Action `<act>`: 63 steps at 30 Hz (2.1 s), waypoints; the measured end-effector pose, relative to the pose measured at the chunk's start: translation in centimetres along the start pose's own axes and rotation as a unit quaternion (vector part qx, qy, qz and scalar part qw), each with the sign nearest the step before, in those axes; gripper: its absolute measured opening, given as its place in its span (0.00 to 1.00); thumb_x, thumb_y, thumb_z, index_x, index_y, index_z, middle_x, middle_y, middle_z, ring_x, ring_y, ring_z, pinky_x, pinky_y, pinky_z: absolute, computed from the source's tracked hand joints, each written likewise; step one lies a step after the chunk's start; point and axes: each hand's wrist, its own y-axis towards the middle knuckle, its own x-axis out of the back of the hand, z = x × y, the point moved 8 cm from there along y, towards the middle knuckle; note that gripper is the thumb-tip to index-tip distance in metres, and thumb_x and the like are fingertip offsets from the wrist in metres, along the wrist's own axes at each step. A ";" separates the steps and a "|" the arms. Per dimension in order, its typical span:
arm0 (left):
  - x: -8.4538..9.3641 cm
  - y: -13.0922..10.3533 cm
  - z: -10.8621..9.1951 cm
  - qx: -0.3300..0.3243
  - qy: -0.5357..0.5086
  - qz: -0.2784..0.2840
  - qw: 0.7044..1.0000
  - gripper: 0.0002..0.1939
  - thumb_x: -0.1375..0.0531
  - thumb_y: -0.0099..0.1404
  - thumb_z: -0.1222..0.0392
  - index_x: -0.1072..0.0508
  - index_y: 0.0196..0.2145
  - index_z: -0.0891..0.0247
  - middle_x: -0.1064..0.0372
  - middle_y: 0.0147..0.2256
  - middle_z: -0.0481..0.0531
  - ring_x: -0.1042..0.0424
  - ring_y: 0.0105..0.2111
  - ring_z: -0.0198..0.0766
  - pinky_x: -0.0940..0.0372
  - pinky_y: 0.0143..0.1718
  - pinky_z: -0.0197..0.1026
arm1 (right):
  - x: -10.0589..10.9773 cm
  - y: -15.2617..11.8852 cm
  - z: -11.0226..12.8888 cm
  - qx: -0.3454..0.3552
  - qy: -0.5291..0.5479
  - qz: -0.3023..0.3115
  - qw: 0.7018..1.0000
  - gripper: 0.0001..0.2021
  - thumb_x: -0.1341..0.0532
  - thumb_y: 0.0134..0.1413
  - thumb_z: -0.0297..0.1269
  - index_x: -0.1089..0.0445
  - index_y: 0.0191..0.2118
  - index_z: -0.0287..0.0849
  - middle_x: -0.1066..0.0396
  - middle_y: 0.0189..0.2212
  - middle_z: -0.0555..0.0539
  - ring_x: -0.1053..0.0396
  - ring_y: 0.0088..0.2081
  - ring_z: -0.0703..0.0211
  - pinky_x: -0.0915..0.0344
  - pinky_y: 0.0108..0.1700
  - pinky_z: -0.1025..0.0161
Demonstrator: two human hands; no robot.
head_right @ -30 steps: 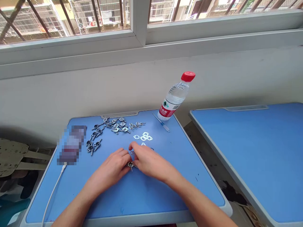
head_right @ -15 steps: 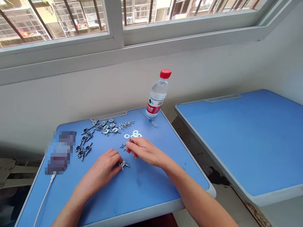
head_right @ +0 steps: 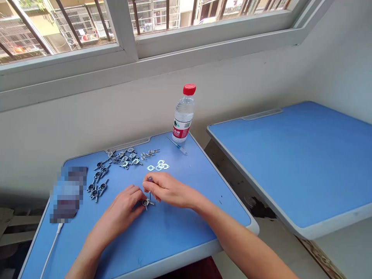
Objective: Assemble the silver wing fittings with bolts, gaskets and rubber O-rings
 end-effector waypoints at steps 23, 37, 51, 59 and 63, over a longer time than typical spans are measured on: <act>0.2 -0.1 -0.2 -0.010 -0.002 -0.015 1.000 0.08 0.45 0.63 0.73 0.34 0.32 0.61 0.31 0.34 0.49 0.33 0.37 0.41 0.35 0.38 0.44 | -0.3 -0.1 0.8 0.040 -0.057 0.003 0.998 0.14 0.50 0.67 0.40 0.39 0.30 0.42 0.36 0.26 0.51 0.40 0.29 0.63 0.42 0.32 0.65; 0.3 -0.2 -0.3 -0.016 -0.016 -0.017 1.000 0.09 0.45 0.64 0.74 0.31 0.35 0.62 0.31 0.35 0.50 0.33 0.38 0.42 0.35 0.38 0.43 | -0.7 -0.2 1.3 0.058 -0.051 -0.003 0.997 0.04 0.46 0.62 0.30 0.36 0.35 0.42 0.34 0.26 0.52 0.37 0.28 0.64 0.39 0.32 0.65; 0.2 -0.1 -0.2 -0.012 -0.012 -0.009 1.000 0.08 0.45 0.65 0.72 0.32 0.35 0.61 0.30 0.36 0.50 0.33 0.38 0.42 0.35 0.39 0.44 | -0.5 -1.1 2.0 0.148 -0.171 -0.004 0.974 0.11 0.49 0.66 0.31 0.31 0.46 0.43 0.26 0.35 0.47 0.31 0.33 0.60 0.37 0.35 0.64; 0.1 -0.3 0.1 -0.006 -0.023 -0.015 1.000 0.09 0.46 0.65 0.72 0.31 0.35 0.60 0.32 0.35 0.49 0.34 0.37 0.41 0.35 0.38 0.44 | -0.7 -1.1 2.1 0.238 -0.324 -0.096 0.911 0.14 0.50 0.69 0.38 0.31 0.35 0.42 0.32 0.22 0.50 0.38 0.24 0.62 0.46 0.28 0.63; 0.2 -0.2 0.1 0.003 -0.020 -0.015 1.000 0.08 0.46 0.65 0.72 0.32 0.34 0.61 0.31 0.36 0.50 0.34 0.37 0.42 0.34 0.38 0.44 | -1.2 -1.4 2.5 0.219 -0.331 -0.046 0.917 0.13 0.53 0.69 0.34 0.31 0.40 0.40 0.29 0.31 0.44 0.35 0.29 0.59 0.41 0.30 0.63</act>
